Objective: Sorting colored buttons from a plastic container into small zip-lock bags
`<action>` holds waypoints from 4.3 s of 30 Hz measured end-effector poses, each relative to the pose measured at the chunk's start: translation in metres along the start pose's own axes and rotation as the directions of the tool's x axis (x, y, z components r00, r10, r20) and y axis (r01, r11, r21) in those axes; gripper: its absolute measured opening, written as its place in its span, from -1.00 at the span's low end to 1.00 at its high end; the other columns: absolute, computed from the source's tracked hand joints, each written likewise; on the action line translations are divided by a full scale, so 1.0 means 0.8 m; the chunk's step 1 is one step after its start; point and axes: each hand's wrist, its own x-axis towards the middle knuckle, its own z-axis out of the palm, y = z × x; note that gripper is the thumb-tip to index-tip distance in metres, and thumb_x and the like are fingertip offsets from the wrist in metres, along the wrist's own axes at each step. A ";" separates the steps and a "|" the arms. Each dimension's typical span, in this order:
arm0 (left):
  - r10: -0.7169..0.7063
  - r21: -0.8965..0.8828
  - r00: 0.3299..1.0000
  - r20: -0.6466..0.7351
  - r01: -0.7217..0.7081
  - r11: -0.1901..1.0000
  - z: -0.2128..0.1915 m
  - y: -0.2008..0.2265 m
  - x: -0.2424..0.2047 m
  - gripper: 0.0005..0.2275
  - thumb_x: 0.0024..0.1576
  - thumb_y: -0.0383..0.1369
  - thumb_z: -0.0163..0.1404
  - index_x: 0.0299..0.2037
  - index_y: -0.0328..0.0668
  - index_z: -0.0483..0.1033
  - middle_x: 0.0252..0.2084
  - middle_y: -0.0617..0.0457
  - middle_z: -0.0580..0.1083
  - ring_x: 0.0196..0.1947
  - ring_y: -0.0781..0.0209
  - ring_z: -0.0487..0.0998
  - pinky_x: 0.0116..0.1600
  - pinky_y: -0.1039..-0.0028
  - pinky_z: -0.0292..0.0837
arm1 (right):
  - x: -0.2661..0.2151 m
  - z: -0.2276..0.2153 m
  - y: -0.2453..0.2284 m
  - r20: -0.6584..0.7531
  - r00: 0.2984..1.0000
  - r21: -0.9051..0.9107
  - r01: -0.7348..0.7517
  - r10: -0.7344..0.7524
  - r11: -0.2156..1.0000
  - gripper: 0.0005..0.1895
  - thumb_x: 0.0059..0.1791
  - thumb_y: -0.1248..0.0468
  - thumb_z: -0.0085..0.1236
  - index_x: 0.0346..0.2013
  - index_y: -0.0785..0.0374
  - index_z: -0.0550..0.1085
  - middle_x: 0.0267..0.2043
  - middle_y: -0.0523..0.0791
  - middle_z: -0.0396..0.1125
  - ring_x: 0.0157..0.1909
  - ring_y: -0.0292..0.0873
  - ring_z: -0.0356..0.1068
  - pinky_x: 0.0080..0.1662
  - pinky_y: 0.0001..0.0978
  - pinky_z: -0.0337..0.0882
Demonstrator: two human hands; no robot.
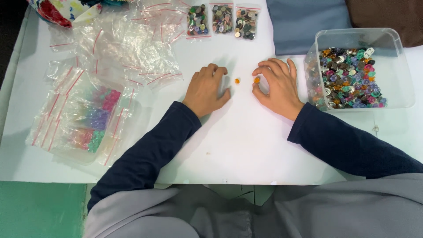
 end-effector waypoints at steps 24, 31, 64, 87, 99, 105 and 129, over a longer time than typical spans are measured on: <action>-0.177 -0.216 0.961 0.214 0.223 0.951 -0.016 -0.018 0.026 -0.81 0.08 -0.45 0.15 -0.14 -0.36 0.53 -0.36 -0.13 0.48 -0.37 0.04 0.65 -0.31 0.39 0.63 | 0.025 0.014 -0.029 0.045 0.992 -0.054 0.118 -0.116 0.992 -0.82 0.09 0.11 0.20 -0.12 0.12 0.50 0.13 -0.06 0.35 0.35 0.04 0.19 0.37 0.29 -0.24; -0.131 -0.156 0.977 0.169 0.157 0.975 -0.063 0.028 0.049 -0.62 0.05 -0.42 0.21 0.05 -0.42 0.44 -0.18 -0.31 0.47 -0.19 -0.15 0.65 -0.17 0.23 0.66 | 0.024 -0.022 -0.045 0.005 0.998 0.074 0.060 -0.060 0.995 -0.55 0.06 0.09 0.23 0.16 0.18 0.36 0.16 -0.01 0.31 0.35 0.06 0.17 0.36 0.24 -0.18; 0.150 0.031 0.884 0.442 -0.182 0.983 0.118 0.284 0.212 -0.37 -0.34 -0.06 0.28 -0.07 -0.27 0.54 -0.11 -0.09 0.47 -0.10 -0.11 0.56 -0.11 0.10 0.59 | -0.051 -0.202 0.122 0.595 0.702 -0.145 -0.385 0.391 0.912 -0.14 -0.13 0.03 0.29 0.35 0.39 0.24 0.35 0.24 0.15 0.35 0.38 0.20 0.21 0.22 0.32; 0.263 -0.822 0.929 0.262 0.072 0.565 0.058 0.235 0.237 -0.82 0.07 -0.46 0.18 -0.18 -0.39 0.52 -0.35 -0.18 0.55 -0.52 0.18 0.71 -0.31 0.55 0.62 | -0.046 -0.230 0.141 0.653 0.592 0.690 -0.722 0.472 -0.050 -0.50 0.11 0.46 -0.28 0.36 0.55 0.07 0.30 0.11 -0.01 0.20 -0.05 0.20 0.27 -0.11 0.32; 0.229 -0.658 0.827 0.513 0.208 0.724 0.044 0.234 0.253 -0.77 0.16 -0.38 -0.12 -0.02 -0.01 0.50 -0.34 0.20 0.52 -0.37 0.44 0.72 -0.36 0.65 0.37 | -0.030 -0.251 0.108 0.679 0.484 0.656 -0.738 0.552 -0.159 -0.51 -0.04 0.53 -0.30 0.19 0.39 0.30 0.22 0.08 0.26 0.13 -0.05 0.32 0.27 -0.16 0.43; 0.290 -0.642 0.882 0.370 0.017 0.767 0.062 0.230 0.250 -0.75 0.03 -0.29 0.16 -0.07 0.05 0.51 -0.22 0.24 0.52 -0.36 0.32 0.46 -0.20 0.52 0.38 | -0.022 -0.260 0.095 0.687 0.454 0.630 -0.761 0.567 -0.153 -0.50 -0.01 0.52 -0.31 0.22 0.38 0.33 0.25 0.04 0.30 0.13 -0.12 0.33 0.26 -0.18 0.44; 0.227 -0.744 0.972 0.069 -0.101 0.660 0.070 0.247 0.233 -0.87 0.14 -0.46 0.11 -0.26 0.00 0.40 -0.20 0.02 0.36 -0.73 0.39 0.46 -0.40 0.59 0.52 | -0.037 -0.246 0.110 0.620 0.562 0.664 -0.748 0.548 0.016 -0.65 0.18 0.09 -0.13 0.04 0.26 0.48 -0.06 -0.15 0.39 -0.04 -0.24 0.39 -0.02 -0.33 0.51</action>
